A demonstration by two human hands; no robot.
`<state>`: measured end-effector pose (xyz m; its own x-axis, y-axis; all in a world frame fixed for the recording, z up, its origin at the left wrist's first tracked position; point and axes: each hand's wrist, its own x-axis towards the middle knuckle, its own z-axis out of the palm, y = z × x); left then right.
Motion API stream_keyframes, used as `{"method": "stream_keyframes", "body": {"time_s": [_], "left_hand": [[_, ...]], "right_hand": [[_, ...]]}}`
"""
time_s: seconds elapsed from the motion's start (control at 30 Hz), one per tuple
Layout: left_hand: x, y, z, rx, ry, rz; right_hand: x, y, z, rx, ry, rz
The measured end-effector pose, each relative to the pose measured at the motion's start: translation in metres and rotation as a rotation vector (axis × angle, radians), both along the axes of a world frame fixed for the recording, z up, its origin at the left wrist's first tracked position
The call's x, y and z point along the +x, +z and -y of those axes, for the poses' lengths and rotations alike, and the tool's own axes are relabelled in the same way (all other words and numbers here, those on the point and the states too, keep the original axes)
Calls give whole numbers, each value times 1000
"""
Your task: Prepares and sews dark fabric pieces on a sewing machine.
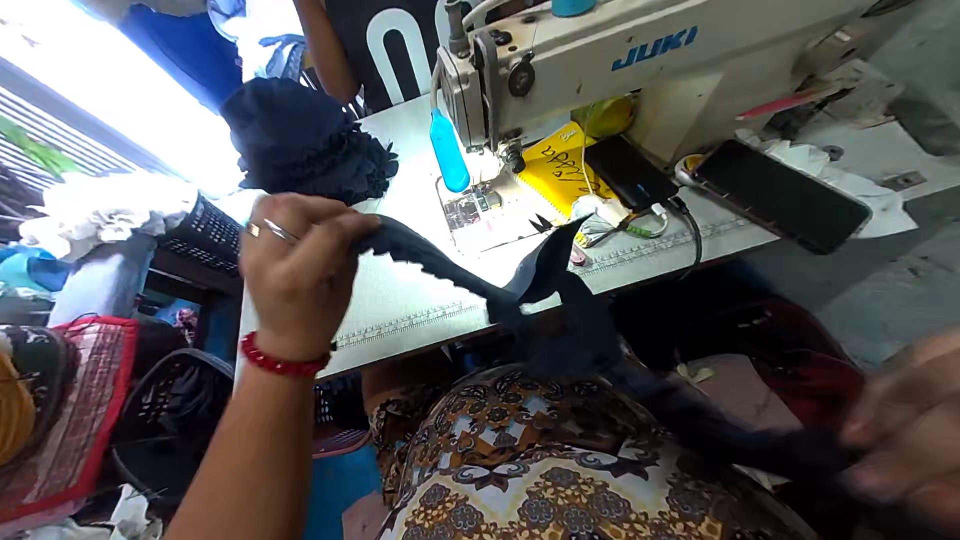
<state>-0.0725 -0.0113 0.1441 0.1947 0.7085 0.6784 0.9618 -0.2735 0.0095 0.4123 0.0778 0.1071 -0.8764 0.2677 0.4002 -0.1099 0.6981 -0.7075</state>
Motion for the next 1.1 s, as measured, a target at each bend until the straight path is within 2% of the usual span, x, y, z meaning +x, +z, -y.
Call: {"method": "stream_keyframes", "body": {"time_s": [0.07,0.1,0.17,0.23,0.33,0.4,0.47,0.63,0.77,0.83,0.9,0.97,1.03,1.1], "left_hand": [[-16,-52,-16,-57,-11,66],[-25,-78,-25,-140,-3,108],[-41,-118,-37,-287,56,152],[-47,-137,-45,-328,152,188],[-48,-140,-57,-329,250,242],[-50,-138,-64,-379,333,316],[-51,-136,-70,-415,426,396],[-59,-140,-79,-422,571,520],[-49,-138,-81,-376,469,672],[-28,-129,-67,-465,385,715],[-8,-126,-48,-552,288,665],[4,-133,-31,-631,218,508],[2,-142,-25,-669,243,345],[-10,-147,-28,-675,306,298]], "right_hand": [[-28,-13,-8,-5,250,77],[-54,-9,-11,-42,280,87],[-108,-9,-19,-53,183,84],[-164,-27,-27,170,-51,76],[-232,-76,-41,450,-169,202],[-250,-104,-42,480,-173,316],[-248,-119,-37,471,-231,334],[-230,-109,-10,562,-429,401],[-236,-91,-21,581,-429,316],[-240,-86,-32,538,-366,251],[-245,-87,-42,476,-285,233],[-250,-98,-51,420,-219,273],[-251,-113,-58,379,-205,321],[-250,-122,-60,356,-225,337]]}}
